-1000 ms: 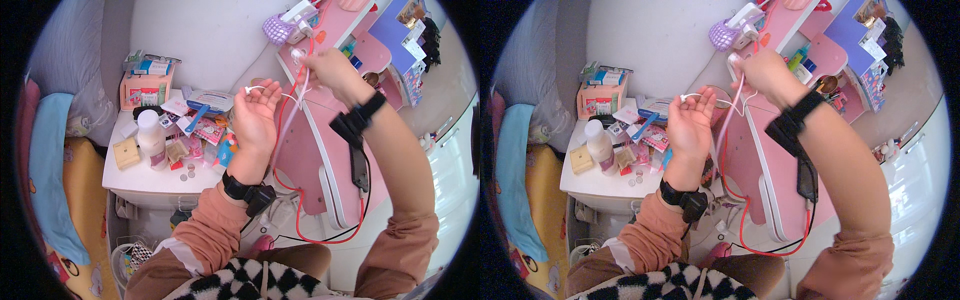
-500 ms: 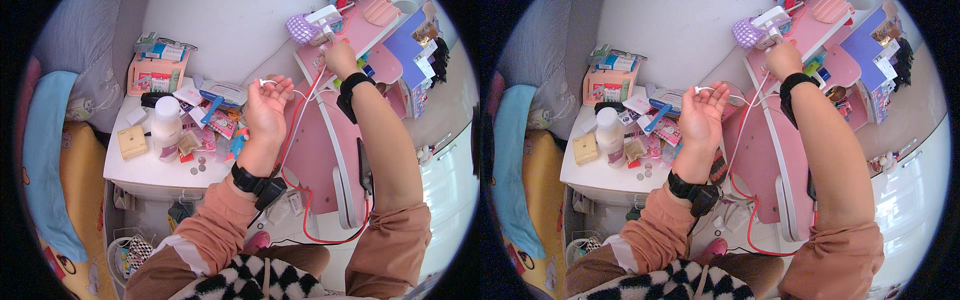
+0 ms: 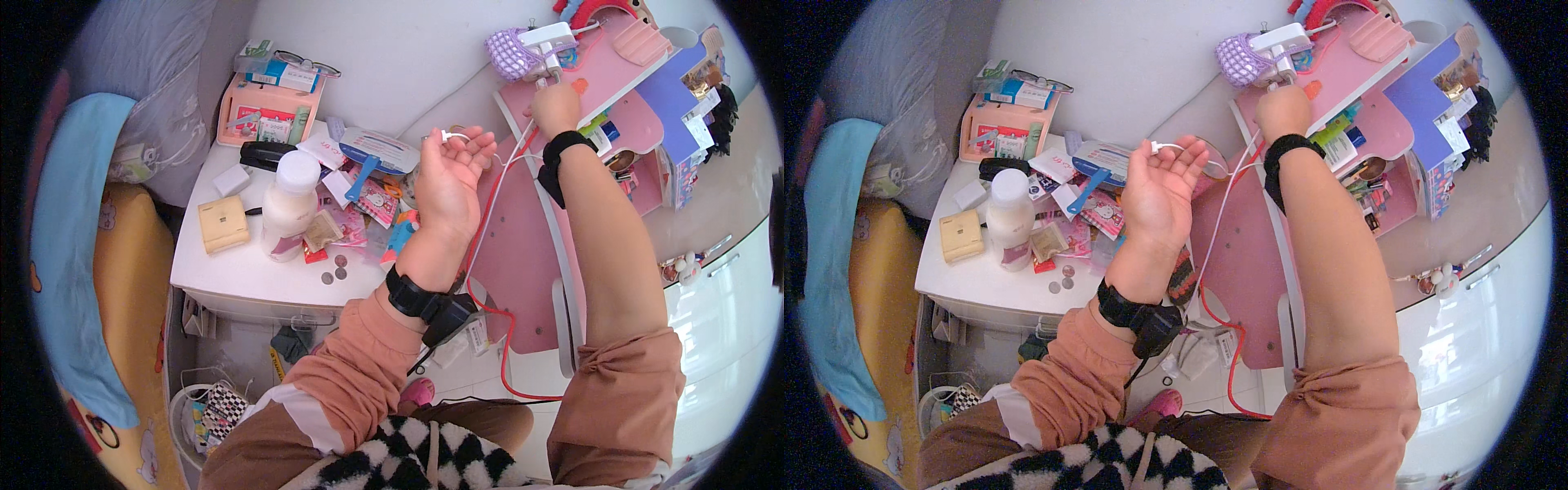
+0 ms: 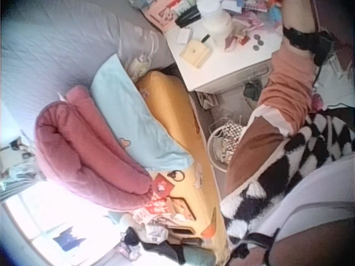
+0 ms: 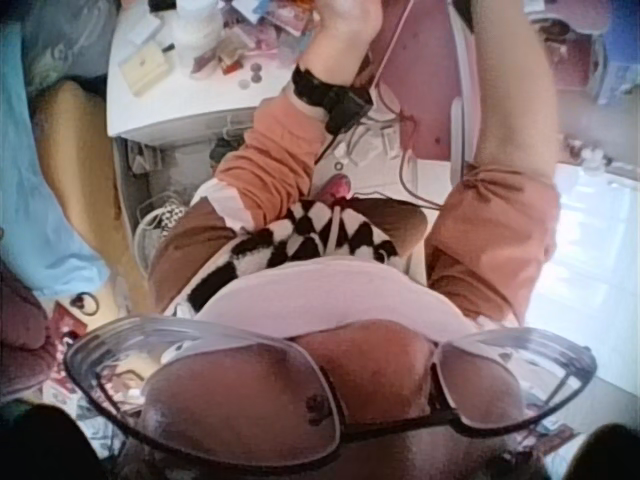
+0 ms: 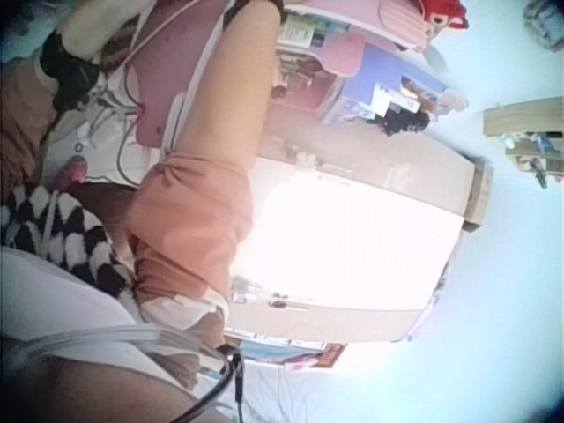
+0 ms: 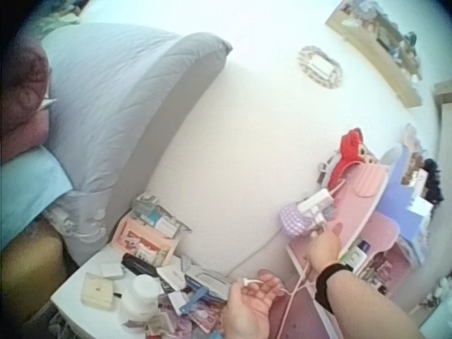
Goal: The person plugs a phone into a charger, then opens a drawer to retrieve and handle small items including a blue box and a white packet. They wipe the phone screen with a cloth and place it on the desk.
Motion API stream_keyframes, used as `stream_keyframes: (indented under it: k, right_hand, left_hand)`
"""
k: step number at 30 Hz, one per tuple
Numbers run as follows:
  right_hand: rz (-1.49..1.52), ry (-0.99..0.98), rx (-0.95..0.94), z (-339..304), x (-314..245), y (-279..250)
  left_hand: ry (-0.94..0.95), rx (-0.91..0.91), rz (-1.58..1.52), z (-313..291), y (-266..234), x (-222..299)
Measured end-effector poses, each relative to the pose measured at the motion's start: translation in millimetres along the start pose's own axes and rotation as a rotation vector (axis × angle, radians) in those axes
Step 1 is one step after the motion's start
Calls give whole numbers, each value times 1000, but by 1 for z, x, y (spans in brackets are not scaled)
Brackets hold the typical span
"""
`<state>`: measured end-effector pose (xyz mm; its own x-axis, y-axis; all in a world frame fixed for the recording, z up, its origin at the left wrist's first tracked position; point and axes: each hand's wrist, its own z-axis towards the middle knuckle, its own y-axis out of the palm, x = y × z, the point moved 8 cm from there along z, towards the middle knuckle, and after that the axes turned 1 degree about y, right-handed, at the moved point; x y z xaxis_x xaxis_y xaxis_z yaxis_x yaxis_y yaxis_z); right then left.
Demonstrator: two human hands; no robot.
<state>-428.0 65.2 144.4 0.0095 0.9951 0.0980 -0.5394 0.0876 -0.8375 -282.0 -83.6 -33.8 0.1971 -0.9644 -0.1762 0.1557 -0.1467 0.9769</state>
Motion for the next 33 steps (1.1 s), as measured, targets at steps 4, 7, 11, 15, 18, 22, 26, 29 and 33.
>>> stream_keyframes:
  k: [4,7,11,15,18,22,26,29,33]
  right_hand:
    - [69,22,67,8,11,17]
    - [265,104,112,9,19,24]
    - [110,90,113,2,8,22]
    - [243,172,260,-10,6,15]
    - [236,137,344,-12,2,13]
    - [506,277,313,-6,4,24]
    - [540,346,356,-19,0,21]
    - [630,387,431,-26,-6,21]
    - [787,441,521,-32,-9,25]
  left_hand:
    - [0,-17,4,2,0,0]
    - [-7,-13,7,4,-2,0]
    - [-14,-27,0,3,-1,-1]
    - [-19,-21,10,2,-1,2]
    - [-19,-5,14,3,-2,5]
    - [-21,1,15,4,-2,7]
    - [-15,-2,32,4,-2,9]
    - [-13,-9,46,5,-2,9]
    - [-27,-13,67,3,-3,8]
